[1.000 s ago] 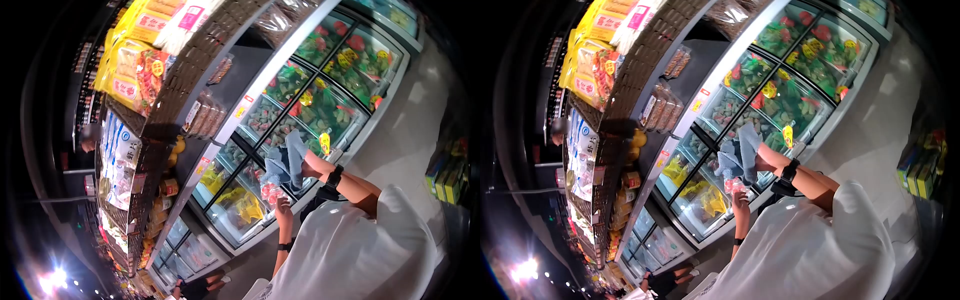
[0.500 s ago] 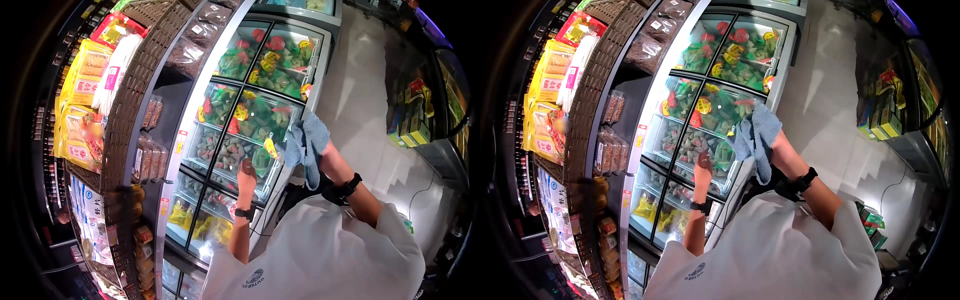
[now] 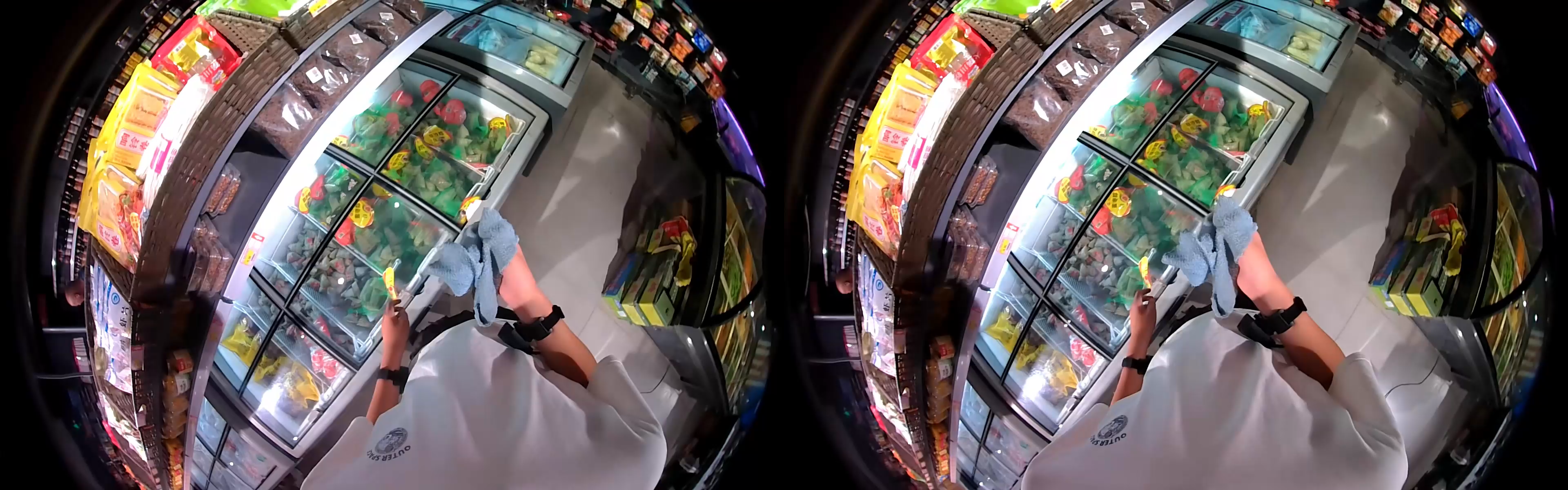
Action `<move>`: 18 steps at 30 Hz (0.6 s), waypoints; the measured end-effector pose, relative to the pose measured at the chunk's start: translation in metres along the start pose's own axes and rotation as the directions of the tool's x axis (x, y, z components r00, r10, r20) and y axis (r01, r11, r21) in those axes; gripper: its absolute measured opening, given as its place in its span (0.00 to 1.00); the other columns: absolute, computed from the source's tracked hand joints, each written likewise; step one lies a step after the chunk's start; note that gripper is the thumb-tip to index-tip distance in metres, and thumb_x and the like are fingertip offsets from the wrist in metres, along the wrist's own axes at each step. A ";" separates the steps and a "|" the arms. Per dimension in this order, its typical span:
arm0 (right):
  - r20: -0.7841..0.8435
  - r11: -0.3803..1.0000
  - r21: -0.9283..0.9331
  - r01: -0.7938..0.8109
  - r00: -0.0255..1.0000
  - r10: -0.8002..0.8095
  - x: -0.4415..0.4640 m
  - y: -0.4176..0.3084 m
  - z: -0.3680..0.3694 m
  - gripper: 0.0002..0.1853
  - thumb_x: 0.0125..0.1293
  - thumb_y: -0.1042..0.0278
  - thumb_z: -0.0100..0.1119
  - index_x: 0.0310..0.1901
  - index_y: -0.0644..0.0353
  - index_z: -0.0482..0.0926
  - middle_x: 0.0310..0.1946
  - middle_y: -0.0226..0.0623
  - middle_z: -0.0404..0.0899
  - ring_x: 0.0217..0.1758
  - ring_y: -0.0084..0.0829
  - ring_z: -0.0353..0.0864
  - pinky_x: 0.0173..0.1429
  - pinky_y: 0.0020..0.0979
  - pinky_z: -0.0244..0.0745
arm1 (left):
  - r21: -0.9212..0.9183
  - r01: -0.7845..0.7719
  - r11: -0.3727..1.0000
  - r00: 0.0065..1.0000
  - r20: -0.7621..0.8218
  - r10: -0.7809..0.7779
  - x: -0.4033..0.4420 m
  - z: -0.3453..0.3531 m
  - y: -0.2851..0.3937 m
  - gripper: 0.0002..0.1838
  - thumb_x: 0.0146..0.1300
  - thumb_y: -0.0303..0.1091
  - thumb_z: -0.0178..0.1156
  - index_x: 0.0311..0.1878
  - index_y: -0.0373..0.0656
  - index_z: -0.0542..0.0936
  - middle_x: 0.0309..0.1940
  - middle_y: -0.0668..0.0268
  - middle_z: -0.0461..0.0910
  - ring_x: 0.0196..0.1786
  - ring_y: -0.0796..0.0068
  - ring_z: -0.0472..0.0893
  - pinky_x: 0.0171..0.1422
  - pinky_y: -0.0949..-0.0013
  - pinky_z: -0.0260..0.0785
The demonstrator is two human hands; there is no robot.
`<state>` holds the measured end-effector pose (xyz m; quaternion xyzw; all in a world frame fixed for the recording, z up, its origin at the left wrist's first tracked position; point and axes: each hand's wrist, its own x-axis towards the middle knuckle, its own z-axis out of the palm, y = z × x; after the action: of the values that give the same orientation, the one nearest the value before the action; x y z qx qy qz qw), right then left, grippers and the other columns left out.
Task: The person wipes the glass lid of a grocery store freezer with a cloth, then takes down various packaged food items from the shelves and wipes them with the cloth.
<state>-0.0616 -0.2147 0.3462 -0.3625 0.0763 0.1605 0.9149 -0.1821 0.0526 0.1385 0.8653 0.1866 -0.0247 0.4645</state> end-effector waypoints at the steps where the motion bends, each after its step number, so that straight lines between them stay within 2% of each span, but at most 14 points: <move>1: 0.010 0.999 -0.047 -0.015 1.000 0.015 0.001 -0.023 -0.001 0.17 0.78 0.51 0.55 0.54 0.55 0.76 0.41 0.26 0.79 0.41 0.22 0.78 0.47 0.27 0.76 | 0.011 0.008 1.000 1.000 -0.015 -0.008 0.003 0.011 0.003 0.18 0.67 0.27 0.51 0.58 0.38 0.78 0.43 0.48 0.84 0.45 0.51 0.85 0.51 0.56 0.76; 3: 0.009 0.984 -0.163 0.069 0.998 -0.068 0.014 -0.046 -0.027 0.17 0.78 0.50 0.54 0.54 0.54 0.75 0.41 0.25 0.77 0.42 0.22 0.77 0.48 0.28 0.76 | -0.016 0.020 1.000 0.996 -0.087 -0.021 0.019 0.042 -0.004 0.18 0.68 0.28 0.51 0.59 0.37 0.77 0.41 0.49 0.84 0.44 0.53 0.85 0.51 0.56 0.76; 4: 0.029 0.973 -0.226 0.049 0.999 -0.043 0.021 -0.060 -0.035 0.17 0.78 0.48 0.54 0.55 0.53 0.75 0.42 0.25 0.77 0.43 0.23 0.78 0.49 0.30 0.76 | -0.088 0.000 0.996 0.991 -0.137 -0.012 0.028 0.053 0.009 0.18 0.68 0.28 0.51 0.59 0.37 0.77 0.43 0.49 0.85 0.44 0.51 0.85 0.50 0.56 0.76; 5: 0.033 0.970 -0.239 0.037 0.999 -0.030 0.026 -0.068 -0.040 0.17 0.78 0.48 0.54 0.55 0.53 0.75 0.42 0.25 0.77 0.43 0.23 0.78 0.49 0.30 0.76 | -0.047 -0.010 0.999 0.986 -0.167 0.002 0.037 0.062 0.020 0.17 0.67 0.26 0.52 0.58 0.35 0.76 0.45 0.49 0.85 0.46 0.50 0.85 0.51 0.57 0.76; 7: 0.039 0.987 -0.148 0.059 0.998 -0.054 0.042 -0.081 -0.045 0.17 0.79 0.48 0.53 0.54 0.53 0.75 0.42 0.25 0.77 0.44 0.23 0.78 0.49 0.29 0.76 | 0.010 -0.122 0.993 0.976 -0.180 0.121 0.064 0.076 0.038 0.17 0.66 0.23 0.53 0.58 0.34 0.75 0.45 0.50 0.84 0.46 0.50 0.85 0.51 0.56 0.76; 9: 0.033 0.994 -0.109 -0.012 0.999 0.015 0.058 -0.092 -0.050 0.17 0.80 0.48 0.50 0.54 0.53 0.76 0.42 0.29 0.80 0.46 0.26 0.80 0.52 0.31 0.77 | 0.170 -0.220 0.961 0.912 -0.313 0.264 0.093 0.085 0.064 0.17 0.65 0.22 0.54 0.57 0.33 0.75 0.43 0.53 0.84 0.45 0.53 0.84 0.52 0.58 0.76; 11: -0.081 0.985 0.095 -0.141 0.986 0.148 0.068 -0.096 -0.059 0.19 0.79 0.48 0.51 0.56 0.55 0.77 0.46 0.32 0.82 0.50 0.30 0.81 0.56 0.35 0.78 | -0.092 -0.192 0.977 0.940 -0.304 0.156 0.113 0.065 0.131 0.15 0.67 0.23 0.55 0.57 0.34 0.76 0.44 0.55 0.83 0.46 0.59 0.84 0.53 0.61 0.75; 12: -0.024 0.968 0.188 -0.167 0.984 0.175 0.076 -0.098 -0.073 0.21 0.78 0.48 0.53 0.59 0.56 0.77 0.51 0.34 0.83 0.53 0.33 0.81 0.61 0.38 0.77 | -0.279 -0.103 0.955 0.965 -0.260 0.029 0.130 0.054 0.153 0.15 0.69 0.24 0.54 0.57 0.35 0.77 0.45 0.57 0.83 0.47 0.62 0.83 0.54 0.61 0.75; 13: 0.137 0.929 0.328 -0.171 0.982 0.132 0.087 -0.097 -0.093 0.23 0.77 0.47 0.53 0.61 0.57 0.77 0.53 0.36 0.83 0.55 0.34 0.81 0.65 0.41 0.76 | -0.454 -0.012 0.891 0.978 -0.189 -0.083 0.151 0.042 0.170 0.14 0.70 0.24 0.54 0.57 0.36 0.77 0.46 0.58 0.82 0.48 0.64 0.82 0.55 0.62 0.74; 14: 0.148 0.937 0.302 -0.177 0.979 0.137 0.092 -0.108 -0.093 0.23 0.77 0.47 0.53 0.61 0.57 0.77 0.53 0.36 0.83 0.55 0.34 0.81 0.65 0.41 0.76 | -0.304 -0.250 0.919 0.934 -0.328 0.145 0.174 0.030 0.186 0.13 0.71 0.25 0.53 0.57 0.37 0.77 0.47 0.58 0.82 0.50 0.65 0.82 0.56 0.62 0.74; 15: 0.068 0.938 0.331 -0.103 0.994 0.085 0.097 -0.122 -0.088 0.25 0.77 0.46 0.53 0.63 0.58 0.75 0.57 0.37 0.81 0.57 0.35 0.80 0.68 0.42 0.75 | -0.116 -0.458 0.881 0.825 -0.426 0.372 0.202 0.016 0.200 0.13 0.72 0.26 0.53 0.57 0.38 0.77 0.48 0.59 0.81 0.52 0.65 0.81 0.57 0.63 0.73; 16: -0.018 0.934 0.356 -0.028 0.999 0.037 0.098 -0.134 -0.082 0.28 0.77 0.44 0.52 0.66 0.59 0.72 0.62 0.38 0.78 0.59 0.35 0.79 0.70 0.42 0.73 | -0.166 -0.440 0.882 0.847 -0.402 0.347 0.235 0.000 0.205 0.13 0.72 0.27 0.52 0.57 0.38 0.77 0.51 0.59 0.82 0.54 0.65 0.81 0.59 0.63 0.73; 17: -0.009 0.962 0.267 0.054 0.999 -0.053 0.096 -0.146 -0.077 0.29 0.77 0.44 0.53 0.69 0.57 0.70 0.65 0.39 0.75 0.62 0.36 0.77 0.71 0.42 0.72 | -0.219 -0.418 0.882 0.870 -0.377 0.318 0.267 -0.014 0.212 0.13 0.73 0.27 0.52 0.58 0.39 0.77 0.53 0.58 0.82 0.55 0.64 0.82 0.61 0.64 0.72; 18: -0.028 0.978 0.169 0.126 0.992 -0.123 0.097 -0.159 -0.075 0.29 0.77 0.45 0.53 0.69 0.58 0.70 0.65 0.39 0.75 0.63 0.36 0.77 0.71 0.41 0.71 | -0.192 -0.445 0.875 0.841 -0.424 0.335 0.292 -0.027 0.230 0.15 0.73 0.27 0.52 0.59 0.39 0.77 0.56 0.58 0.82 0.57 0.64 0.82 0.62 0.65 0.72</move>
<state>0.0830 -0.3522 0.3686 -0.2885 0.0747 0.0926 0.9501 0.1651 0.0474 0.2736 0.7978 0.0920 0.2653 0.5335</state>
